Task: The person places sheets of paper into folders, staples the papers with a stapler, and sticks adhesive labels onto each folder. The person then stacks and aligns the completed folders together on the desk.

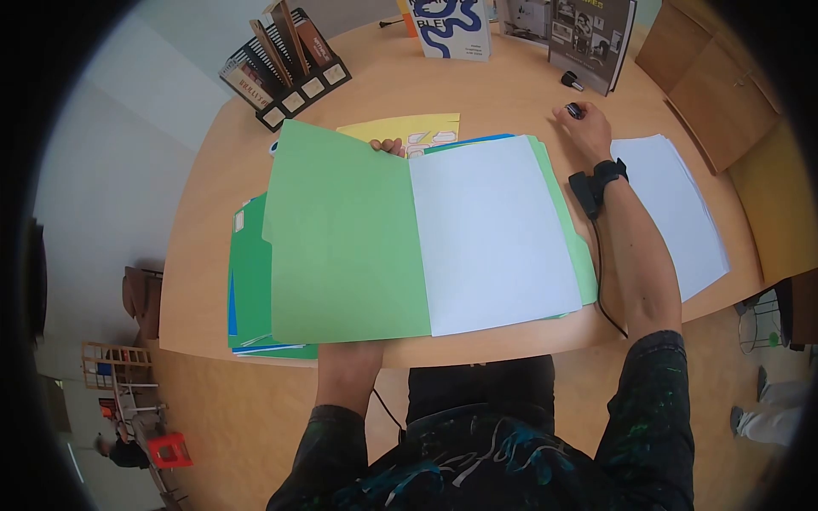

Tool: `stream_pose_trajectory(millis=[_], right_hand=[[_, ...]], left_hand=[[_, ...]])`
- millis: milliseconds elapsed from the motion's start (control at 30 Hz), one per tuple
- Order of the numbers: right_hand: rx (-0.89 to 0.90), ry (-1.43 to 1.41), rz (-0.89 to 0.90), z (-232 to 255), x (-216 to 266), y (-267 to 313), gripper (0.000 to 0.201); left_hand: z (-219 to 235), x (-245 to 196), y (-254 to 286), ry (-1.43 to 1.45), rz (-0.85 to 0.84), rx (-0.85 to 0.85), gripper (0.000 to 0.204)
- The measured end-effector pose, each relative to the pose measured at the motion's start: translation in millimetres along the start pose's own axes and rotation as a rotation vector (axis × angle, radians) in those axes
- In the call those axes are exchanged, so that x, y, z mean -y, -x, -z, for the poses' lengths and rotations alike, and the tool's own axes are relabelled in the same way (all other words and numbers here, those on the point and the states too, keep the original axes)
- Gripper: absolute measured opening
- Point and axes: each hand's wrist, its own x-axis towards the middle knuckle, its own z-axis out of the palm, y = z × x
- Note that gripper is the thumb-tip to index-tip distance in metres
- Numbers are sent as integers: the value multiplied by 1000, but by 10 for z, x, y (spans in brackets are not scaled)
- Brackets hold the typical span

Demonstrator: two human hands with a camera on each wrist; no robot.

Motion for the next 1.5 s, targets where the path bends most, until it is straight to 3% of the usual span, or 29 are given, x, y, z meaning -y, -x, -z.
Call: stream_pose_trajectory(millis=[67,133,167,233,267,333,467,833,867,933,1000,1033,1067,1133,1167,1233,1500], right_hand=[[19,12,27,-52,-54,-19,64],[-467,558,221,-152,-86,-37,61],[-464,560,223,-77,35,26,61],[-135,44,321,241,525,341,50],[-131,44,321,330,686,483,50],[503,-89,187,446,910,760,37],[668,-5,36,439,976,1027,25],[635,-20,30,338,751,1015,35],[626,-27,84,312,711,1014,33],[616,-33,138,292,626,1024,32],[566,-566,-168,334,721,1130,32],[572,-293,30,372,815,1159,35],[572,-294,31,368,817,1157,35],[584,-215,43,357,821,1149,37],[583,-215,45,359,829,1148,37],[580,-257,15,365,837,1158,37],[578,-237,49,362,816,1141,35]], left_hand=[[11,18,-26,-9,9,-15,17],[39,47,-61,-33,-35,0,17],[44,52,-44,-30,-36,-3,17],[60,40,11,-35,-32,52,18],[93,18,-5,-34,-33,48,18],[155,-25,-54,12,56,120,16],[75,24,-9,237,99,-64,20],[-541,-53,176,-854,-6,95,42],[-512,-17,80,-868,-80,196,57],[-360,8,36,-879,-111,300,67],[-295,11,-13,-907,-163,296,69],[-264,17,-43,-935,-216,291,71],[-228,29,-68,-936,-218,291,71],[-158,56,-116,-1181,-408,202,66],[-174,37,-114,-1181,-410,203,66],[-189,-9,-90,-1461,-311,-4,62],[-152,24,-60,-1688,-372,61,56]])
